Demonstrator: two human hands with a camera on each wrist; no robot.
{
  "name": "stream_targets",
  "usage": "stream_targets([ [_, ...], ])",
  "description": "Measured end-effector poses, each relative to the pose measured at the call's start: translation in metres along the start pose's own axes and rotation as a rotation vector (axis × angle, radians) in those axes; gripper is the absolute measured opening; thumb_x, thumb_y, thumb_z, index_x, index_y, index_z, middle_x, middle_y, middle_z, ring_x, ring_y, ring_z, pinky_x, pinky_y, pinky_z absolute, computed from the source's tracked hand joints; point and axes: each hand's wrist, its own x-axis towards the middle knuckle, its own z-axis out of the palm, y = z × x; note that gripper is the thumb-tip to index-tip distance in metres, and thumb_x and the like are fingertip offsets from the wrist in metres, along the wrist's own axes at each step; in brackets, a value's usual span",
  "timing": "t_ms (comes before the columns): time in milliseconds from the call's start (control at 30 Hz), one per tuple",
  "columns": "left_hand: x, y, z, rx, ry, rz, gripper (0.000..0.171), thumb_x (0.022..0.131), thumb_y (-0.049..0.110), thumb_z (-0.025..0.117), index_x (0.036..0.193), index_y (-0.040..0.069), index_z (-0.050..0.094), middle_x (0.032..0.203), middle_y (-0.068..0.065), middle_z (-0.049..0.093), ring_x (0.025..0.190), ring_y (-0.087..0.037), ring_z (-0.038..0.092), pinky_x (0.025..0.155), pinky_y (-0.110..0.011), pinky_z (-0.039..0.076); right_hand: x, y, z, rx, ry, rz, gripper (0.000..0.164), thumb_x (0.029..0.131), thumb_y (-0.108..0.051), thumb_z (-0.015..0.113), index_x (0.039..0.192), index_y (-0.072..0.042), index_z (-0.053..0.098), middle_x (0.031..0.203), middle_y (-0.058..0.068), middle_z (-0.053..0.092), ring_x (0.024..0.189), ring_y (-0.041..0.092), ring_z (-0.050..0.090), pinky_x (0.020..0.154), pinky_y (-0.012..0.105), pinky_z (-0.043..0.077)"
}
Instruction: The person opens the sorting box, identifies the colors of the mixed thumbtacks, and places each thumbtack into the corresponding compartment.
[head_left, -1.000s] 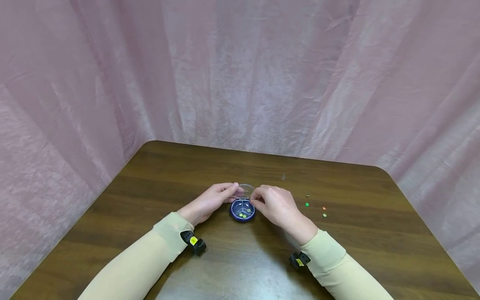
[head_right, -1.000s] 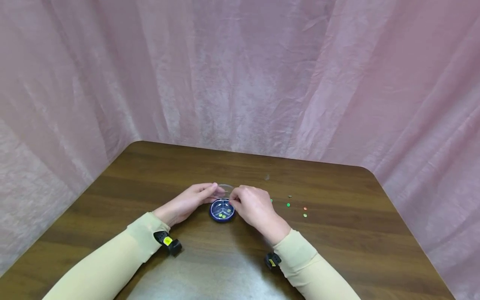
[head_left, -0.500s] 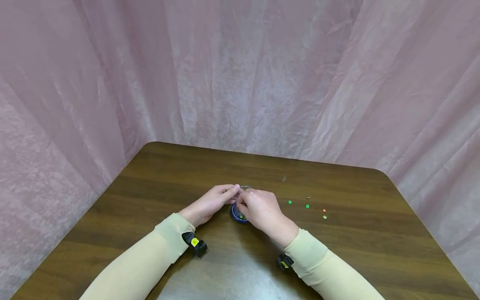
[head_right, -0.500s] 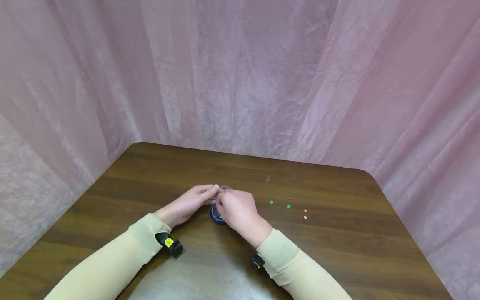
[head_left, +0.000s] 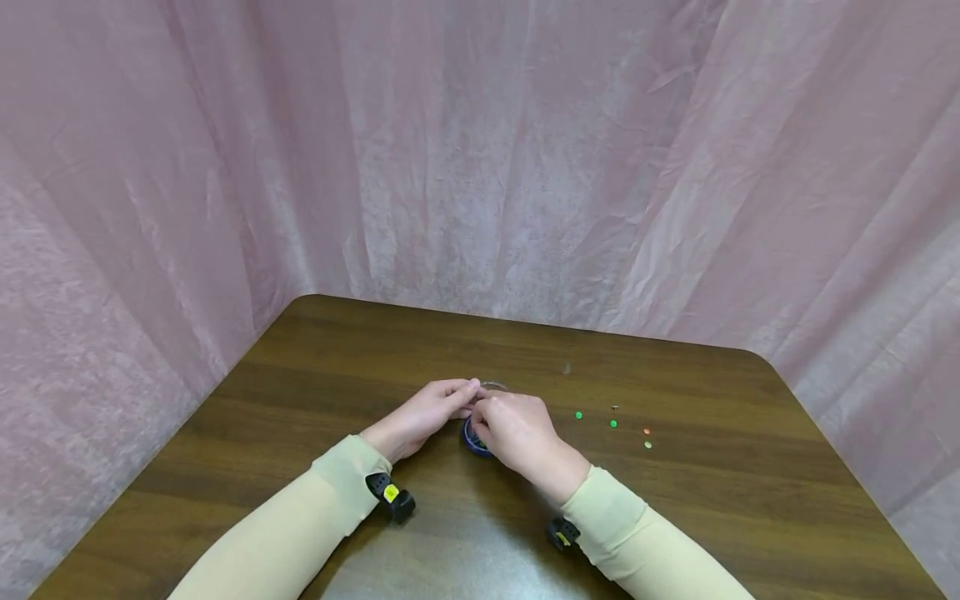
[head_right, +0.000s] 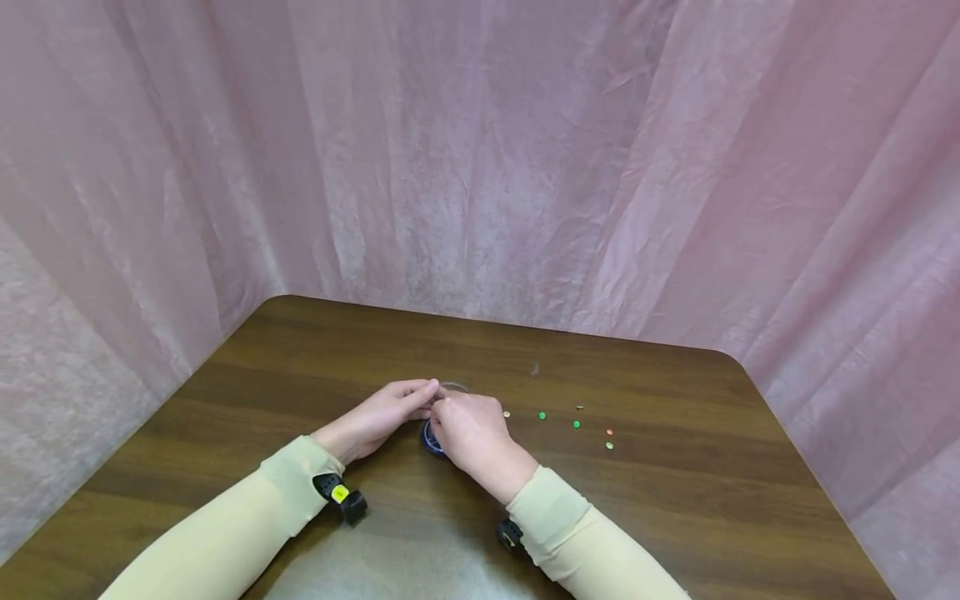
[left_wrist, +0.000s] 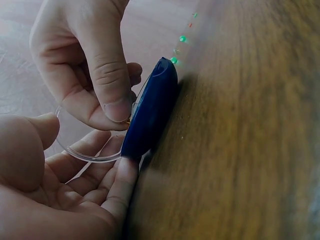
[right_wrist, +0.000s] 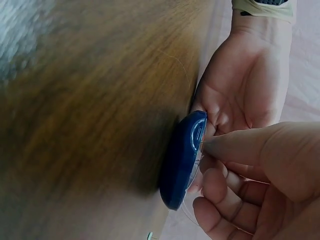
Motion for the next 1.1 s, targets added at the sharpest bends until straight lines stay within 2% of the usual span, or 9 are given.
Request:
stream_targets([
  [233,0.0,0.0,0.002,-0.001,-0.006,0.002,0.049,0.119,0.04,0.053,0.144,0.002,0.07,0.142,-0.009,0.071,0.132,-0.022,0.065,0.117,-0.041,0.051,-0.004,0.002,-0.001,0.035,-0.023,0.005,0.01,0.096,-0.018,0.088,0.087,-0.021,0.084,0.092,-0.005,0.079,0.081,0.017,0.074,0.063,0.043,0.06],
  [400,0.001,0.002,0.003,0.008,-0.013,0.004,0.049,0.119,0.04,0.052,0.143,0.002,0.071,0.142,-0.009,0.072,0.132,-0.023,0.066,0.118,-0.042,0.051,-0.01,0.011,-0.007,0.077,0.034,0.017,0.014,0.095,-0.014,0.086,0.085,-0.023,0.081,0.085,-0.01,0.069,0.071,0.012,0.066,0.057,0.038,0.055],
  [567,0.004,0.003,0.003,0.02,-0.012,0.013,0.047,0.12,0.039,0.051,0.137,0.002,0.074,0.14,-0.012,0.073,0.131,-0.025,0.067,0.117,-0.044,0.052,-0.015,0.031,-0.016,0.092,0.079,0.096,0.016,0.093,-0.01,0.085,0.087,-0.025,0.081,0.079,-0.014,0.061,0.065,0.007,0.057,0.055,0.033,0.049],
  [833,0.003,0.0,0.001,0.013,-0.002,0.025,0.046,0.12,0.035,0.05,0.135,-0.002,0.073,0.139,-0.015,0.072,0.13,-0.029,0.067,0.117,-0.046,0.051,-0.019,0.061,-0.023,0.061,0.077,0.228,0.01,0.094,-0.012,0.085,0.091,-0.022,0.084,0.082,-0.012,0.067,0.068,0.009,0.063,0.06,0.04,0.055],
  [967,0.003,-0.001,0.001,0.005,-0.005,0.035,0.048,0.12,0.035,0.05,0.136,-0.005,0.071,0.141,-0.019,0.071,0.132,-0.032,0.066,0.119,-0.048,0.05,-0.019,0.068,-0.02,0.04,0.036,0.26,0.012,0.093,-0.012,0.085,0.089,-0.023,0.082,0.082,-0.01,0.068,0.071,0.012,0.065,0.063,0.042,0.057],
  [1100,0.003,0.0,0.001,0.007,-0.004,0.027,0.048,0.12,0.035,0.049,0.137,-0.004,0.071,0.142,-0.019,0.071,0.133,-0.032,0.066,0.119,-0.047,0.05,-0.017,0.069,-0.017,0.052,-0.07,0.287,0.009,0.094,-0.016,0.086,0.092,-0.024,0.083,0.086,-0.011,0.07,0.078,0.012,0.069,0.07,0.043,0.059],
])
